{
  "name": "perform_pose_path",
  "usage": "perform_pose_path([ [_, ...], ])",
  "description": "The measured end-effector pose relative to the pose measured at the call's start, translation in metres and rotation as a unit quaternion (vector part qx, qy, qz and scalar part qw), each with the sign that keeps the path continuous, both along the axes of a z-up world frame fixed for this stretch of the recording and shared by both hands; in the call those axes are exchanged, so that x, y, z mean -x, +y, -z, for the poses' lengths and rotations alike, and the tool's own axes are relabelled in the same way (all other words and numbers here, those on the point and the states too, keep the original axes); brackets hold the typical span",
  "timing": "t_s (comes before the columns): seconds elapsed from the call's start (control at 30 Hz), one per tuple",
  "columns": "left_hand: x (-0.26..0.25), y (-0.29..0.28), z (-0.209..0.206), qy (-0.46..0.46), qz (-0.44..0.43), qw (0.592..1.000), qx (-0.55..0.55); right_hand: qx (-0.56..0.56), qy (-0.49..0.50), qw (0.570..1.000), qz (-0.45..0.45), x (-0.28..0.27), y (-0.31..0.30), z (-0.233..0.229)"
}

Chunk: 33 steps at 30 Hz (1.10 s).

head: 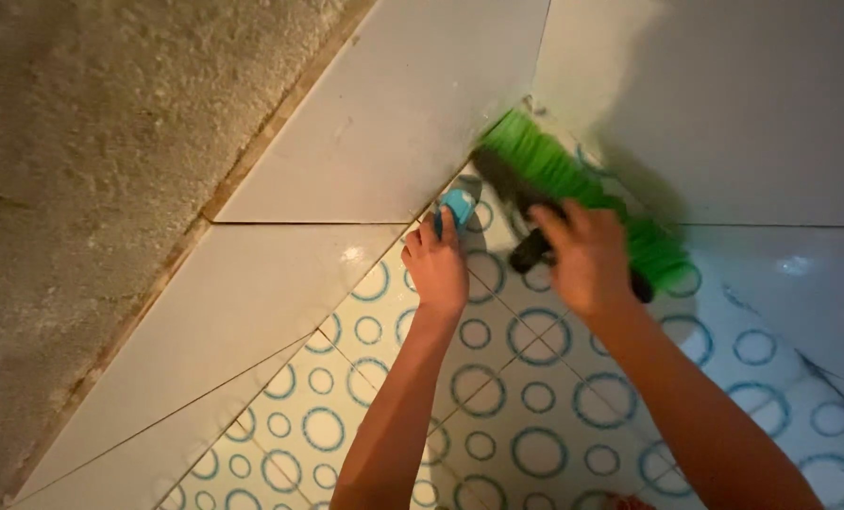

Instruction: Scrubbing the corners and edges of a tiled bathroom floor using a hand brush and a broom.

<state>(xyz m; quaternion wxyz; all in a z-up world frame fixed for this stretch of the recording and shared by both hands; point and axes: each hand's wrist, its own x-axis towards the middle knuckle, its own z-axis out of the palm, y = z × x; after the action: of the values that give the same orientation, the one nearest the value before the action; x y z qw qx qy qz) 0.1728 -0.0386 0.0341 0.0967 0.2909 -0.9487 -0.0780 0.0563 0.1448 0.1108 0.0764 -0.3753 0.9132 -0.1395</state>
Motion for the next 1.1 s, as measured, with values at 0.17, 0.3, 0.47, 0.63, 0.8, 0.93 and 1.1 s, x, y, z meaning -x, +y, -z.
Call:
perform_pose_path([
  [0.17,-0.003,-0.007,-0.006,-0.024,0.0,0.999,0.043,0.05,0.011,0.998,-0.045,-0.002,0.008,0.008],
  [0.3,0.0,-0.001,-0.002,0.02,0.003,1.0,0.011,0.0,0.023,1.0,0.02,0.002,0.005,-0.011],
  [0.47,-0.001,-0.008,-0.009,0.016,0.007,1.0,0.026,0.043,0.013,0.997,-0.059,-0.002,-0.004,0.004],
  [0.63,-0.002,-0.005,-0.009,0.019,0.005,1.0,-0.022,-0.025,0.027,0.998,0.042,-0.001,0.02,-0.03],
  [0.8,-0.006,-0.001,0.014,0.03,-0.005,0.999,0.044,0.024,0.001,1.0,-0.014,-0.001,-0.007,0.006],
  [0.93,-0.01,-0.009,-0.019,0.039,0.033,0.998,-0.026,0.046,-0.033,0.997,-0.044,0.015,0.014,-0.014],
  [1.1,-0.014,0.024,0.006,0.009,0.03,1.0,-0.001,0.048,-0.01,0.997,0.059,0.011,0.03,0.006],
])
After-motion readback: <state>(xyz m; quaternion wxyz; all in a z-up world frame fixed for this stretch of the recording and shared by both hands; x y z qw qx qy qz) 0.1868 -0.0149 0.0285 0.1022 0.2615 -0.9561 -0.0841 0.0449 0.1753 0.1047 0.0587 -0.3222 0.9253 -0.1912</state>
